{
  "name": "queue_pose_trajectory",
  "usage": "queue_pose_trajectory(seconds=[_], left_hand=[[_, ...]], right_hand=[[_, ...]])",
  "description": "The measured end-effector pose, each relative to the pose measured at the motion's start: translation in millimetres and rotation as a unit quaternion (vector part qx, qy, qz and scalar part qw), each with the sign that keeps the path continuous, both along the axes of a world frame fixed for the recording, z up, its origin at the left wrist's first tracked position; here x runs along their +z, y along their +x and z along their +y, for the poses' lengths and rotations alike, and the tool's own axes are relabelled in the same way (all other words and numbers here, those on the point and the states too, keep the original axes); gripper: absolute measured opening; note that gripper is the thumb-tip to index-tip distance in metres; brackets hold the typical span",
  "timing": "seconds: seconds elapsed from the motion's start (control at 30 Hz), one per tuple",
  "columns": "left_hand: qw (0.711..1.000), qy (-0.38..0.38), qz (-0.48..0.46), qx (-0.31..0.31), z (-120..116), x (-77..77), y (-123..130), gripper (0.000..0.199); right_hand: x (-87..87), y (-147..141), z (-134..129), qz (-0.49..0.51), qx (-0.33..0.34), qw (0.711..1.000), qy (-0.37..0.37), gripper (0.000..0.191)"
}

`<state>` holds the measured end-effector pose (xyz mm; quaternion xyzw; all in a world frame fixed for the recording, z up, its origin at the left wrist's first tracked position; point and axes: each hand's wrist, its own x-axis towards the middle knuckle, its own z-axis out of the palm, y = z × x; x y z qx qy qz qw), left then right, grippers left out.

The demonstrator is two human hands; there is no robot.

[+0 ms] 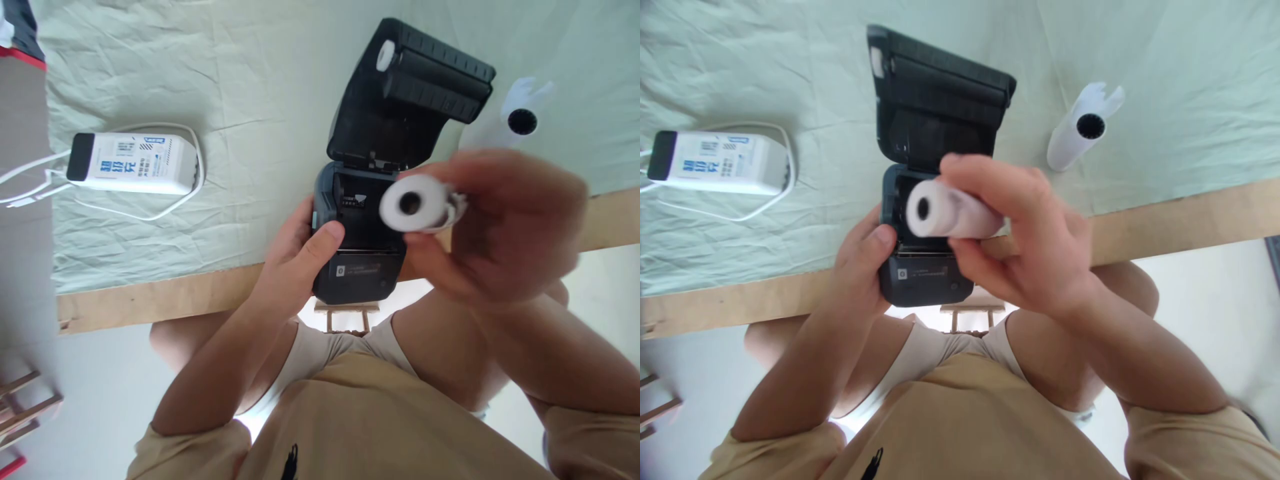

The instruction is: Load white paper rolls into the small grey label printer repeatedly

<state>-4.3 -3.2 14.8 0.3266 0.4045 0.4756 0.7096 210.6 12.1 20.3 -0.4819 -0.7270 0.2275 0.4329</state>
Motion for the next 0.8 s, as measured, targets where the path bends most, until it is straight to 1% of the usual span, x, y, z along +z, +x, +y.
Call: queue_pose_trajectory(seconds=[0.07,0.13,0.23,0.27,0.37,0.47,0.57,0.63,0.73,0.8], left_hand=[[1.0,0.001,0.018,0.003,0.1,2.1,-1.4,0.037],[1.0,0.006,0.025,0.004,-0.1,-0.6,-2.9,0.035],[0.999,0.049,0.007,-0.004,-0.6,-13.3,-6.7,0.036],[0.997,0.074,-0.01,-0.011,-0.8,-18.2,-8.4,0.038],[0.994,0.103,-0.029,-0.031,-1.4,-27.6,-12.3,0.034],[0.996,0.086,-0.006,-0.02,-1.6,-26.8,-12.3,0.032],[0.998,0.063,0.015,-0.01,-1.2,-21.8,-9.4,0.036],[0.999,0.052,0.007,-0.008,-1.0,-19.6,-7.7,0.036],[0.999,0.033,-0.012,-0.015,-1.3,-19.2,-8.3,0.031],[0.999,0.038,-0.014,-0.026,-1.9,-18.9,-10.0,0.03]], right_hand=[[3.1,-12.4,0.2,-0.031,0.003,0.997,0.07,0.02],[4.3,-18.8,4.4,-0.082,0.007,0.99,0.116,0.011],[1.6,-17.2,12.9,-0.124,0.031,0.977,0.174,0.013],[-0.3,-15.2,15.2,-0.121,0.041,0.972,0.196,0.013],[-7.1,-11.6,19.2,-0.111,0.065,0.96,0.248,0.012],[-11.8,-13.3,18.7,-0.111,0.037,0.95,0.29,0.009],[-10.9,-13.4,15.7,-0.125,0.01,0.939,0.32,0.013],[-6.9,-10.1,13.2,-0.135,0.039,0.932,0.333,0.014],[0.0,-4.8,9.6,-0.156,0.126,0.919,0.34,0.009],[2.1,-5.1,7.8,-0.165,0.15,0.917,0.33,0.008]])
